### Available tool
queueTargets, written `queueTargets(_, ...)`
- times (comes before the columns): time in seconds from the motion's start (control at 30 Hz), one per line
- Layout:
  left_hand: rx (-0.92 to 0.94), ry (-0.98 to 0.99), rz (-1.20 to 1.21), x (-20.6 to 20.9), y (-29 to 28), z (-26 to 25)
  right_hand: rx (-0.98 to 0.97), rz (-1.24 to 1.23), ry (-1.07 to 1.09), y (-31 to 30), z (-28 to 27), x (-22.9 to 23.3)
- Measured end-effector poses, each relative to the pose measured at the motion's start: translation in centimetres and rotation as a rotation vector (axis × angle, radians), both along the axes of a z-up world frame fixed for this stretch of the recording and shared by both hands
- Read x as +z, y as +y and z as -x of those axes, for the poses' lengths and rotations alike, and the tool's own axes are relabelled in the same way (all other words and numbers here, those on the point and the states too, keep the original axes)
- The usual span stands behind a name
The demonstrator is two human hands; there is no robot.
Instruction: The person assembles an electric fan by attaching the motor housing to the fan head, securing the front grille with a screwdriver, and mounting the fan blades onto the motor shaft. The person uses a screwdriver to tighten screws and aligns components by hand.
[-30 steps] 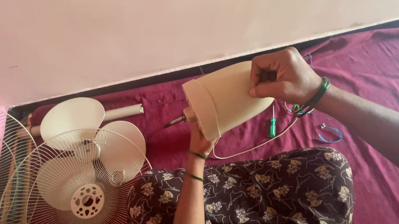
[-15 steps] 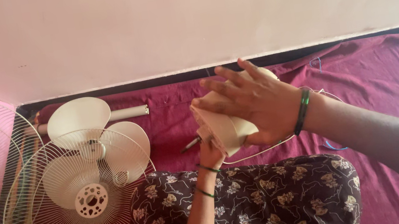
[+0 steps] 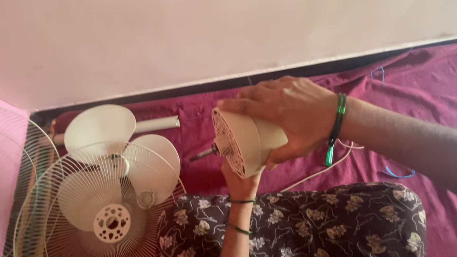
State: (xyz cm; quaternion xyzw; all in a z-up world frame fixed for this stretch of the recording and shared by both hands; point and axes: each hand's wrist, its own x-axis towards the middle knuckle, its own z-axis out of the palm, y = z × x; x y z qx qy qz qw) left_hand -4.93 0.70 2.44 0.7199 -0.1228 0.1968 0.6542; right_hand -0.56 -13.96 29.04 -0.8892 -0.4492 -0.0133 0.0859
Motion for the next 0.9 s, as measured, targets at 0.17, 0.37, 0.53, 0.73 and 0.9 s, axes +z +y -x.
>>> queueTargets(0.17,-0.322,0.212,0.236,1.1,1.8,-0.3,-0.041,-0.061,0.009,-0.9,0.2,0.1)
queueTargets(0.37,-0.688,0.475,0.092,1.2,5.0,-2.0,-0.02,-0.085,-0.024,-1.6,0.4,0.1)
queueTargets(0.53,-0.743,0.552,0.134,-0.4,5.2,-2.0,-0.077,-0.036,0.098,-1.8,0.6,0.0)
queueTargets(0.73,-0.703,0.311,-0.02,-1.8,6.3,-1.5,-0.023,-0.081,0.088,-1.4,0.4,0.3)
queueTargets(0.9,-0.331,0.021,-0.149,-2.3,2.1,-0.5,-0.005,-0.049,0.111,-1.1,0.4,0.7)
